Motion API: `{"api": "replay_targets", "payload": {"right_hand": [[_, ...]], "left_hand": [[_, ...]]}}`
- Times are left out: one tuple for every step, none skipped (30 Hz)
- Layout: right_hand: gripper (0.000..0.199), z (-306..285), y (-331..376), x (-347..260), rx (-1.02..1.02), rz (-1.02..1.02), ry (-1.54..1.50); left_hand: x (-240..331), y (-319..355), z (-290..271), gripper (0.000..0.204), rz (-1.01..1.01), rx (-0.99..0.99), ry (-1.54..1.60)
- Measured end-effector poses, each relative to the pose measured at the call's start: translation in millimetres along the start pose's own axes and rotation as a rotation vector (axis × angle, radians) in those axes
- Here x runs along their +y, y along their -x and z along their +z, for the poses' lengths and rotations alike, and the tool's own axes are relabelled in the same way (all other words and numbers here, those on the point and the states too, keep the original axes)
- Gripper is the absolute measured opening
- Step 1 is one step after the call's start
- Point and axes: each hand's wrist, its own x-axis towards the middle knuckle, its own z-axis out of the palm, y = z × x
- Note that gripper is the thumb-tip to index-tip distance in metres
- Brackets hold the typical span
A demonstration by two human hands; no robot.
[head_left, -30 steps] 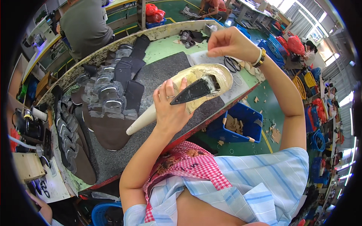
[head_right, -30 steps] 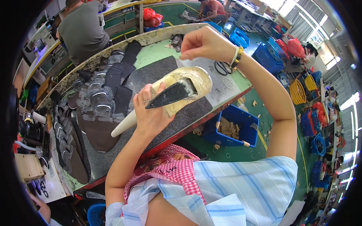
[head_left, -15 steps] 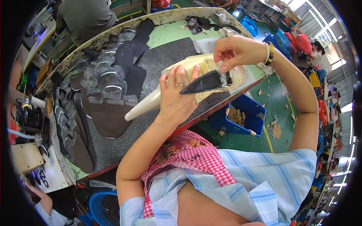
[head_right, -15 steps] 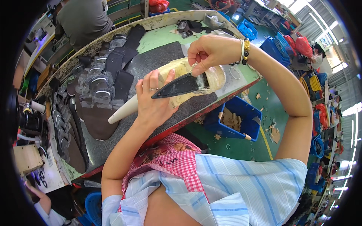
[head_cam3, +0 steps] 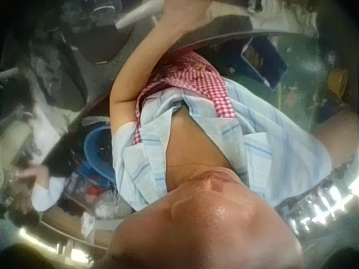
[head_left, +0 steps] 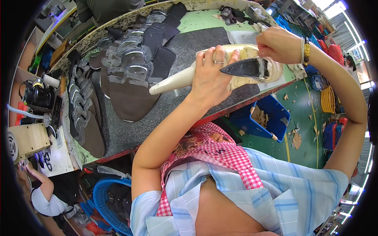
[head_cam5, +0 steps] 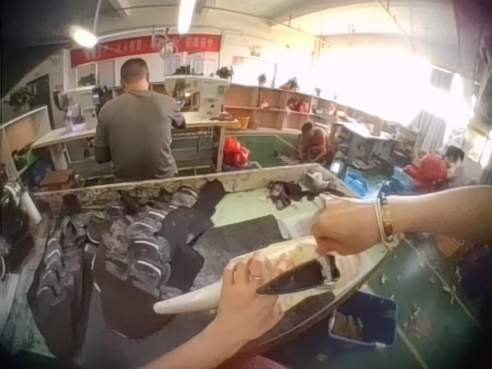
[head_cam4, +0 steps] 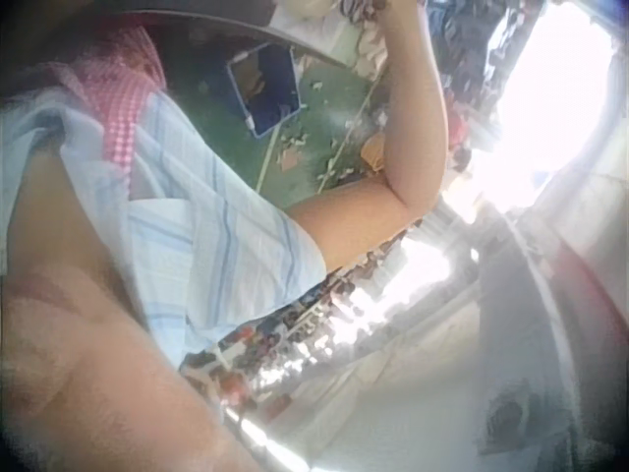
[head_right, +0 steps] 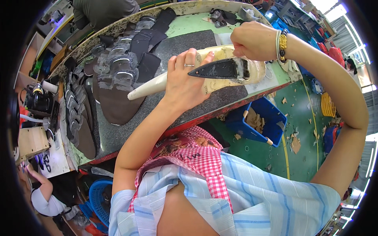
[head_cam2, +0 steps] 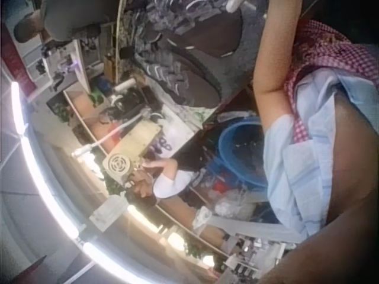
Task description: The person applies adhesive to shoe pieces using an applicator brush, attaches and shapes the pieces over a shoe last by hand, and folds and presses shoe components on the work table.
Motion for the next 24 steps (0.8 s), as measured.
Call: {"api": "replay_targets", "payload": {"right_hand": [[0.021,3,4,0,0.064,-0.024,-0.098],[0.022,5,10,0,0.128,-0.041,-0.192],[0.019,6,15,-2,0.143,-0.075,-0.216],[0.02,11,22,0,0.3,-0.137,-0.213],[0.019,-2,35,-9,0.237,-0.1,-0.372],[0.018,-17,45,-20,0.173,-0.071,-0.528],[0.018,-15,53,-22,0.182,-0.071,-0.522],[0.014,-8,61,-20,0.349,-0.108,-0.636],[0.012,-2,72,-18,0.515,-0.138,-0.749],[0.012,10,75,-16,0.526,-0.14,-0.746],[0.01,31,80,-11,0.629,-0.058,-0.865],[0.009,52,83,-6,0.731,0.026,-0.984],[0.009,71,88,-3,0.738,0.086,-1.074],[0.01,86,92,-3,0.715,0.179,-1.163],[0.01,98,91,-9,0.721,0.249,-1.3],[0.01,109,90,-13,0.721,0.321,-1.439],[0.01,127,88,-12,0.725,0.311,-1.448],[0.009,149,87,-7,0.716,0.37,-1.418],[0.007,171,87,-2,0.705,0.432,-1.39],[0.007,197,87,5,0.709,0.439,-1.398],[0.009,221,86,12,0.672,0.511,-1.356],[0.012,240,85,16,0.632,0.573,-1.315],[0.012,255,85,18,0.634,0.57,-1.322],[0.014,269,86,19,0.778,0.468,-0.81]], "left_hand": [[-1,1,0,0.084,-0.003,0.013,0.025],[-2,3,2,0.084,0.005,0.024,0.029],[-4,7,3,0.085,-0.029,0.059,0.06],[-8,8,2,0.086,-0.061,0.095,0.093],[-14,8,-2,0.082,-0.17,0.086,0.145],[-28,5,-4,0.076,-0.318,-0.098,0.155],[-37,11,-3,0.075,-0.3,-0.068,0.115],[-44,20,-2,0.074,-0.282,-0.037,0.068],[-41,21,-4,0.074,-0.272,-0.03,0.064],[-35,22,-5,0.078,-0.337,-0.025,0.057],[-29,20,-5,0.082,-0.396,-0.019,0.059],[-26,19,-5,0.082,-0.383,-0.012,0.063],[-23,15,-5,0.092,-0.425,-0.061,0.099],[-21,14,-7,0.101,-0.473,-0.111,0.127],[-23,23,-4,0.112,-0.441,-0.201,0.053],[-26,28,-5,0.112,-0.445,-0.198,0.038],[-25,31,-7,0.117,-0.323,-0.154,0.078],[-25,34,-9,0.123,-0.2,-0.111,0.122],[-24,36,-12,0.13,-0.129,-0.137,0.042],[-21,36,-13,0.13,-0.121,-0.145,0.042],[-18,35,-16,0.132,-0.211,-0.244,0.131],[-15,36,-19,0.133,-0.307,-0.342,0.214],[-12,36,-14,0.133,-0.311,-0.319,0.118],[-7,32,-11,0.133,-0.31,-0.323,0.11]]}}
